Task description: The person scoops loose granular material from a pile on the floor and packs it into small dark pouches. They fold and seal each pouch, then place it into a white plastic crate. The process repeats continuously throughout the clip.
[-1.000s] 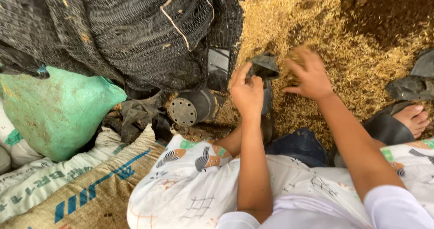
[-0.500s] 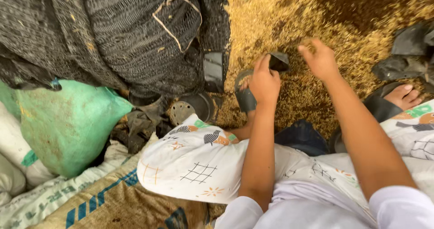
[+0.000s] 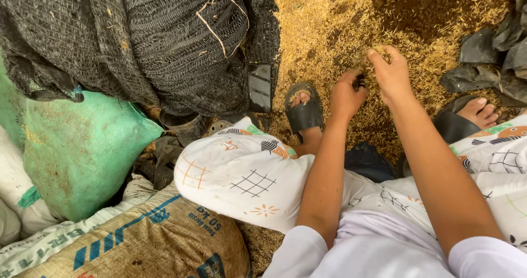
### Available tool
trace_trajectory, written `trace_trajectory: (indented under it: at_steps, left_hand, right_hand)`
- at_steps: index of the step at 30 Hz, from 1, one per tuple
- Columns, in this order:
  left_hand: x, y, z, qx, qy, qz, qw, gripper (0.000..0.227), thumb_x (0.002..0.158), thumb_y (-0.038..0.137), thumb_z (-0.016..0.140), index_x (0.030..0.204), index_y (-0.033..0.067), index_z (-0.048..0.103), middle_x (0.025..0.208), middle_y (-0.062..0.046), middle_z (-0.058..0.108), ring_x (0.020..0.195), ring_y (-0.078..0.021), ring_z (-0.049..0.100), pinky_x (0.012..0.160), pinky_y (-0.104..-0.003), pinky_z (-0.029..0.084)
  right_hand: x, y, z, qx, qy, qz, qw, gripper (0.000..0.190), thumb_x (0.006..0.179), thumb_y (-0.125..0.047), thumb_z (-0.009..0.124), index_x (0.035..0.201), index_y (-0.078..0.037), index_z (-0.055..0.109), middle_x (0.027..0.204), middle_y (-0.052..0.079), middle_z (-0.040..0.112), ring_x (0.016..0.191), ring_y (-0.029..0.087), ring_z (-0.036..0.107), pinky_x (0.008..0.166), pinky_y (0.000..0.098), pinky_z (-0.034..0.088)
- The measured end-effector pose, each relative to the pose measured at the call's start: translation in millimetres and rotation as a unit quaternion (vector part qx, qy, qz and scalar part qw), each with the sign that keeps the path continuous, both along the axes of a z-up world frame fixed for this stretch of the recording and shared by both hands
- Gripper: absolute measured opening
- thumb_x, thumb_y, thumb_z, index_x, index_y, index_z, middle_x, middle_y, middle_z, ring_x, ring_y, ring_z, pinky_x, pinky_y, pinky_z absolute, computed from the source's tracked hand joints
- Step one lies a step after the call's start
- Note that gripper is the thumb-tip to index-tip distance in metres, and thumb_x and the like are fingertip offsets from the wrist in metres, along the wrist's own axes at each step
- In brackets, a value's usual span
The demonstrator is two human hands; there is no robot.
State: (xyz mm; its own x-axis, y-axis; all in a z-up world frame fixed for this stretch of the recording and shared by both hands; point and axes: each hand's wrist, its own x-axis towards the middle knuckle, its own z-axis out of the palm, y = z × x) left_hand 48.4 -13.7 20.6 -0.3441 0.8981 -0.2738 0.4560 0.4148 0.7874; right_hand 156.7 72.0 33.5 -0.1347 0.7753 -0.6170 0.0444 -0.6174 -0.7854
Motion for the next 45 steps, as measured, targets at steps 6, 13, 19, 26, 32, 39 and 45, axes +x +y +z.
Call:
trace_trajectory:
  at_steps: [6, 13, 19, 26, 32, 39, 45]
  left_hand:
    - [1.7, -4.9, 12.3, 0.055, 0.054, 0.01, 0.997, 0.055, 0.078, 0.002, 0.072, 0.132, 0.0002, 0.066, 0.139, -0.02, 0.064, 0.121, -0.037, 0.066, 0.104, -0.041, 0.052]
    - [7.4, -4.8, 17.6, 0.037, 0.052, 0.017, 0.998, 0.057, 0.079, 0.001, 0.071, 0.135, -0.0005, 0.063, 0.143, -0.018, 0.061, 0.124, -0.0349, 0.064, 0.107, -0.039, 0.051]
    - [10.0, -4.5, 19.1, 0.041, 0.055, 0.006, 0.998, 0.06, 0.078, 0.001, 0.073, 0.137, 0.0001, 0.061, 0.148, -0.016, 0.058, 0.128, -0.0336, 0.063, 0.109, -0.039, 0.05]
    - [13.1, -8.0, 27.2, 0.048, 0.068, -0.014, 0.996, 0.062, 0.077, -0.001, 0.072, 0.138, 0.0043, 0.061, 0.15, -0.014, 0.056, 0.127, -0.0331, 0.064, 0.107, -0.039, 0.052]
    - [16.5, -10.5, 36.6, 0.015, 0.069, -0.04, 0.997, 0.065, 0.077, 0.0, 0.072, 0.141, 0.0038, 0.057, 0.152, -0.01, 0.054, 0.122, -0.0336, 0.065, 0.1, -0.041, 0.055]
    - [17.5, -11.9, 39.2, 0.001, 0.074, -0.031, 0.997, 0.062, 0.079, -0.001, 0.07, 0.139, 0.0046, 0.059, 0.153, -0.009, 0.053, 0.121, -0.033, 0.066, 0.098, -0.041, 0.055]
    - [16.9, -12.9, 37.4, -0.02, 0.084, -0.047, 0.995, 0.064, 0.08, -0.001, 0.07, 0.142, 0.0025, 0.056, 0.154, -0.009, 0.051, 0.123, -0.0309, 0.065, 0.099, -0.04, 0.055]
  right_hand:
    - [9.4, -8.6, -2.3, 0.077, -0.07, 0.099, 0.99, 0.035, 0.106, -0.025, 0.067, 0.129, 0.001, 0.068, 0.083, 0.008, 0.063, 0.059, 0.01, 0.049, 0.05, 0.0314, 0.037]
    - [13.4, -2.3, 18.1, 0.023, -0.147, 0.222, 0.964, 0.03, 0.1, -0.021, 0.065, 0.121, 0.0, 0.066, 0.083, 0.013, 0.067, 0.061, 0.018, 0.054, 0.05, 0.0379, 0.041]
    - [23.0, -0.5, 7.6, 0.143, -0.243, 0.353, 0.892, 0.035, 0.096, -0.023, 0.07, 0.111, 0.009, 0.066, 0.087, 0.021, 0.068, 0.075, 0.03, 0.067, 0.068, 0.0464, 0.053]
    - [17.7, -7.6, 28.3, 0.046, -0.288, 0.33, 0.898, 0.033, 0.1, -0.027, 0.066, 0.12, -0.004, 0.076, 0.071, 0.019, 0.068, 0.06, 0.028, 0.064, 0.06, 0.0472, 0.052]
    - [17.7, -11.2, 29.4, 0.077, -0.282, 0.265, 0.919, 0.035, 0.092, -0.02, 0.072, 0.125, -0.019, 0.08, 0.083, 0.016, 0.074, 0.062, 0.022, 0.063, 0.058, 0.0383, 0.052]
    - [20.9, -11.6, 5.6, 0.238, -0.352, 0.368, 0.827, 0.041, 0.077, -0.011, 0.081, 0.119, -0.014, 0.08, 0.093, 0.019, 0.075, 0.067, 0.03, 0.069, 0.066, 0.0439, 0.059]
    - [17.9, -17.1, 13.5, 0.118, -0.372, 0.37, 0.843, 0.033, 0.093, -0.022, 0.077, 0.126, -0.019, 0.077, 0.082, 0.02, 0.075, 0.06, 0.028, 0.07, 0.062, 0.0428, 0.061]
